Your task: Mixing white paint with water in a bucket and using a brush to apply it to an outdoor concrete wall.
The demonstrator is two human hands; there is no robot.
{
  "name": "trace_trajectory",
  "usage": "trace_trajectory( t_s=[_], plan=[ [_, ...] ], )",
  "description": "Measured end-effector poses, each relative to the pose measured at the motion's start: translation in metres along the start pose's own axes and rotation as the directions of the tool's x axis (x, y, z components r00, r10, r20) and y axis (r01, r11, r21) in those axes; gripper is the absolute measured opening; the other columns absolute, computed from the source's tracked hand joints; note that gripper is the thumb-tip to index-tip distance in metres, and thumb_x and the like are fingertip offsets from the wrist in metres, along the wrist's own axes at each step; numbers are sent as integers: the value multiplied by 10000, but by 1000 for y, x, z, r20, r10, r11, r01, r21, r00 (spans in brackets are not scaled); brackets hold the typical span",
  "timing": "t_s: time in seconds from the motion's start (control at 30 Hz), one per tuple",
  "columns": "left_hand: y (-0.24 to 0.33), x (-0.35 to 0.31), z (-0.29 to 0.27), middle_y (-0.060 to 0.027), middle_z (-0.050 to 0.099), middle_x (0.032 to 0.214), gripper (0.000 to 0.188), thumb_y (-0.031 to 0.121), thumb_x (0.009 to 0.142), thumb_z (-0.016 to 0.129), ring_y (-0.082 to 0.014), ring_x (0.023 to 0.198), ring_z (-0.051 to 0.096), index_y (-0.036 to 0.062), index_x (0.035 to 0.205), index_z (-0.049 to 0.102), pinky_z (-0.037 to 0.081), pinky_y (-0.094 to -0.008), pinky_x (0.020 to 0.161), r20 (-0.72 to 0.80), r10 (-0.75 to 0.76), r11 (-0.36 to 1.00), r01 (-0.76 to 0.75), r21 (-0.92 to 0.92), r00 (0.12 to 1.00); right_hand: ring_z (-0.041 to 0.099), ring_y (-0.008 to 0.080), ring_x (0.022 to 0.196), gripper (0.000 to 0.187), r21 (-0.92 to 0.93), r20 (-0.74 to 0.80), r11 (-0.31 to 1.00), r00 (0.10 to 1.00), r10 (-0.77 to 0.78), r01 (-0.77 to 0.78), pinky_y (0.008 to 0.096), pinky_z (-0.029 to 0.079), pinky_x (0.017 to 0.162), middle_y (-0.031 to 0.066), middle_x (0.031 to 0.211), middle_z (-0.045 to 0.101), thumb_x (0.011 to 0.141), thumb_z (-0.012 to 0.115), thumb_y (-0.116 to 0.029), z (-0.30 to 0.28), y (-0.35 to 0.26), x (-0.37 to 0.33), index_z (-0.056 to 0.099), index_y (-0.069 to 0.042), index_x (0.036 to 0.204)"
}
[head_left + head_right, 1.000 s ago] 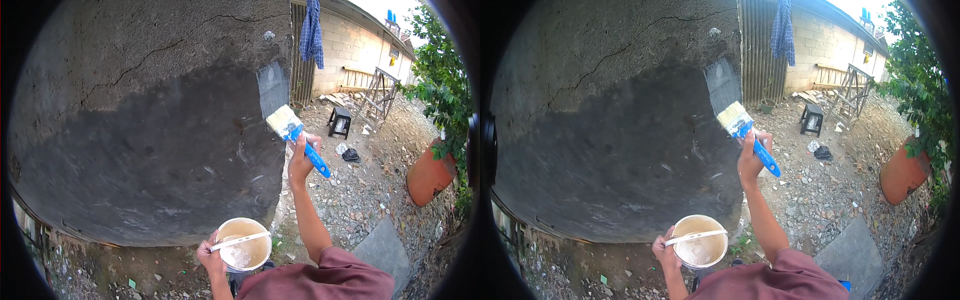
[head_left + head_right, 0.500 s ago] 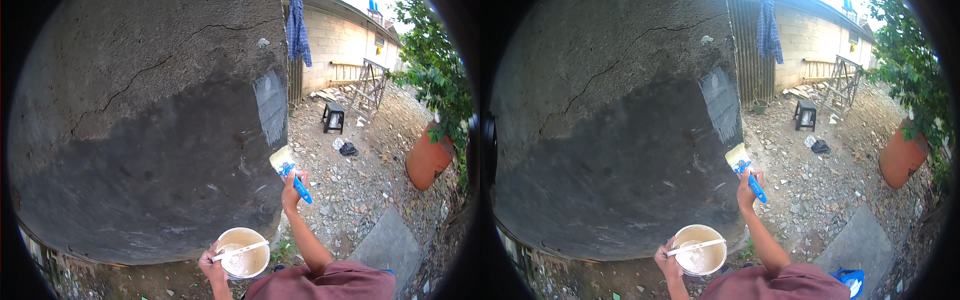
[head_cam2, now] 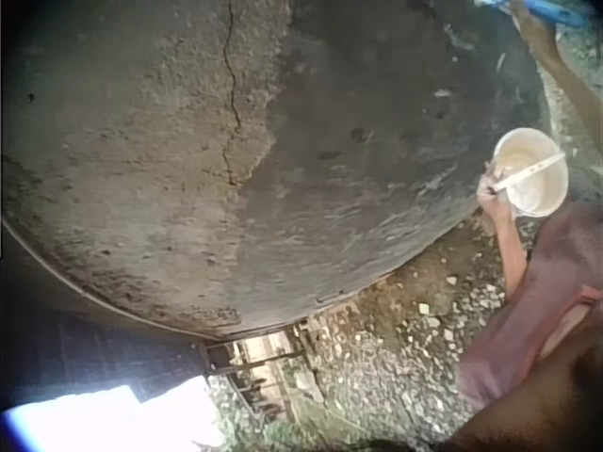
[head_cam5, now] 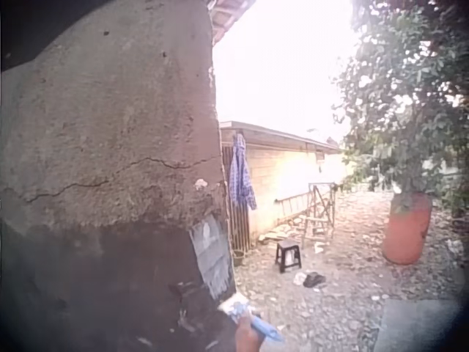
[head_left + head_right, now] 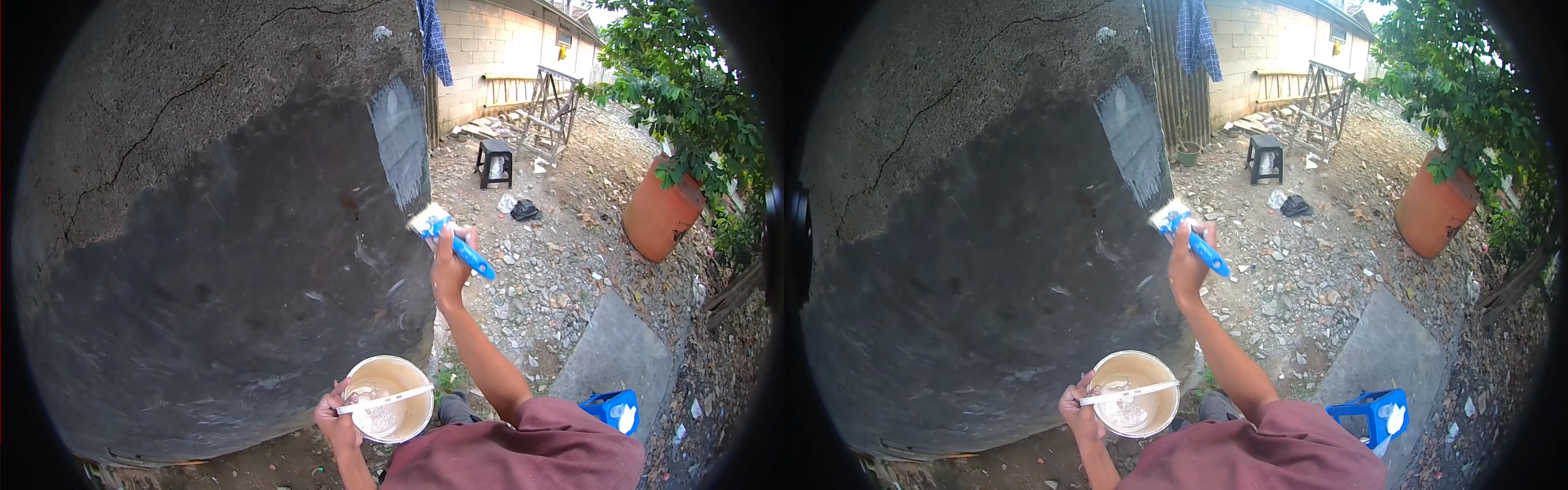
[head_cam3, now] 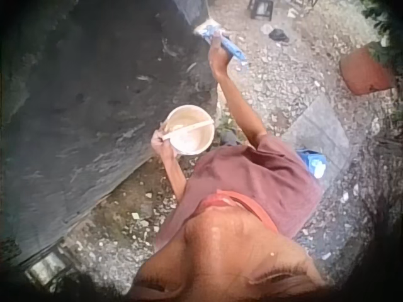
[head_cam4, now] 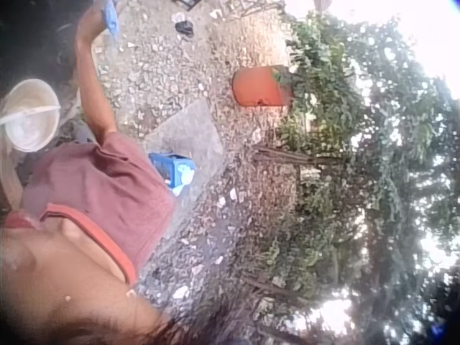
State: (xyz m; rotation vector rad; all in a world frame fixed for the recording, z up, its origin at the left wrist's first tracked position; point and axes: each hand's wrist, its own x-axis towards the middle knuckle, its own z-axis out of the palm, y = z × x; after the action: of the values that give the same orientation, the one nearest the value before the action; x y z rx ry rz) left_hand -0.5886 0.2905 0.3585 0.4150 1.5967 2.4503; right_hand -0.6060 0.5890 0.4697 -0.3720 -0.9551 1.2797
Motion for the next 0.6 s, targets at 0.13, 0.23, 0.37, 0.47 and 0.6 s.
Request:
trace_trajectory(
  t_s=[0.13,0.23,0.37,0.47,0.6],
  plan=[
    [3,-8,-2,-244,647,1056,341,-117,741,652,-205,971,627,95,631,408,440,-371,949,10,-28,999,28,-37,1000,530,80,697,208,40,10,998,999,-41,41,259,527,615,52,784,501,940,540,-147,40,-41,25,383,-48,848],
    [1,-9,-3,-244,648,1049,338,-120,744,649,-200,984,621,91,632,409,471,-346,891,33,-7,1000,7,-2,999,533,77,698,203,99,62,988,990,-128,122,255,537,619,55,786,505,942,535,-144,58,-61,40,382,-45,852],
    [3,-13,-2,-170,675,878,330,-92,723,637,-228,1005,629,99,604,395,224,-469,1132,-6,-39,999,39,-28,999,546,81,726,187,155,114,975,978,-176,157,283,575,682,60,816,517,946,523,-131,69,-85,52,387,-36,862],
    [8,-14,-4,-167,676,879,311,-79,726,634,-231,999,631,95,608,405,228,-473,1130,-39,-31,999,30,-17,999,568,96,772,161,223,109,956,970,-217,189,307,591,713,68,852,525,948,513,-117,73,-96,53,398,-28,878],
    [9,-14,-10,-176,678,896,313,-77,721,651,-218,987,627,89,603,413,224,-470,1129,-66,-27,1000,27,-15,997,579,108,842,136,186,98,952,959,-264,243,354,597,737,64,888,531,955,503,-107,69,-97,51,416,-47,870]
  ],
)
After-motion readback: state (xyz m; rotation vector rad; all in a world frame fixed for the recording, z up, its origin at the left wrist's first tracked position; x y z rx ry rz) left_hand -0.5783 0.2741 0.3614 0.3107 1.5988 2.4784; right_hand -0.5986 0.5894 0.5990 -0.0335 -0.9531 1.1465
